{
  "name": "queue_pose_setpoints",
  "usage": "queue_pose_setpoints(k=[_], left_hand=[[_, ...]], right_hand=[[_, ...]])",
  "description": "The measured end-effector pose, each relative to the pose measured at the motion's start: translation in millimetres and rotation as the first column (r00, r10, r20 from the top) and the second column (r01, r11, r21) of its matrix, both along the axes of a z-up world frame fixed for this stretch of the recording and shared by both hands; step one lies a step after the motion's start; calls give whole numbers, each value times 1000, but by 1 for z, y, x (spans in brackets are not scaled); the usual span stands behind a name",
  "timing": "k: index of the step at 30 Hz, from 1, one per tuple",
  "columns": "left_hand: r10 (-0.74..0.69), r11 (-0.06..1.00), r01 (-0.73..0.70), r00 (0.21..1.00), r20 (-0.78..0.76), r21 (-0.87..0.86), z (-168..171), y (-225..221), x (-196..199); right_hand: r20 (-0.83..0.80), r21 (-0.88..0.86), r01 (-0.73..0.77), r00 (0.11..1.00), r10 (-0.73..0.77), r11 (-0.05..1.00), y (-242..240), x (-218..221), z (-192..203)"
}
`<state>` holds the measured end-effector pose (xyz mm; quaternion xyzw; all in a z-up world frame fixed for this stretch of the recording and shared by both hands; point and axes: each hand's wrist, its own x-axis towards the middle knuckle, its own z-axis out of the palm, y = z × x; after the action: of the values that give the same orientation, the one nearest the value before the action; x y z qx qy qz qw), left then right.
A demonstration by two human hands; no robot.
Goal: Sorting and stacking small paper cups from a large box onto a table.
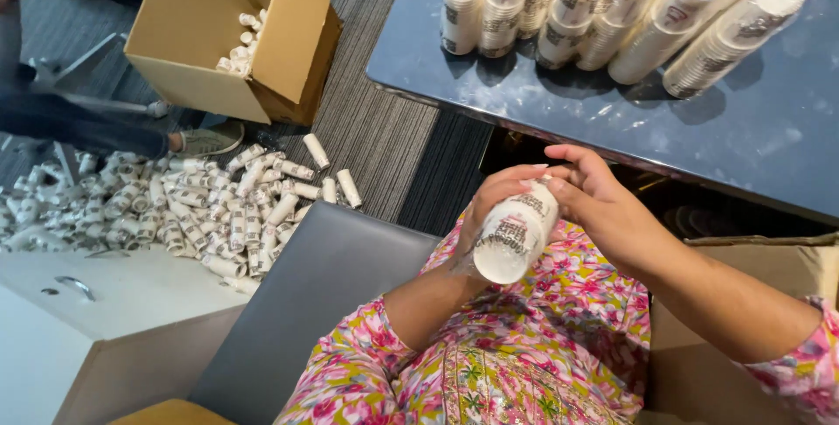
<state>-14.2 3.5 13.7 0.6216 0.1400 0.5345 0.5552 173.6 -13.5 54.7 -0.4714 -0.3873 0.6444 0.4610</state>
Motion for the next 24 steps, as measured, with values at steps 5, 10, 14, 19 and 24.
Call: queue_pose_setpoints(k=[5,10,14,19,24], left_hand=[[164,961,-163,986,16,225,-14,14,14],[428,895,-407,899,-95,185,0,60,15],[704,706,-604,655,-275,370,-23,128,28],[669,738,-638,652,-357,220,-31,166,53],[732,673,-680,557,-393,291,-48,177,70]], right_hand=[[116,77,85,989,-94,993,5,10,11],[79,149,220,969,-234,964,4,26,38],[40,212,273,957,-288,938,5,29,44],[87,262,260,953,-291,930,11,26,22],[121,246,187,968,-222,951,11,15,12]])
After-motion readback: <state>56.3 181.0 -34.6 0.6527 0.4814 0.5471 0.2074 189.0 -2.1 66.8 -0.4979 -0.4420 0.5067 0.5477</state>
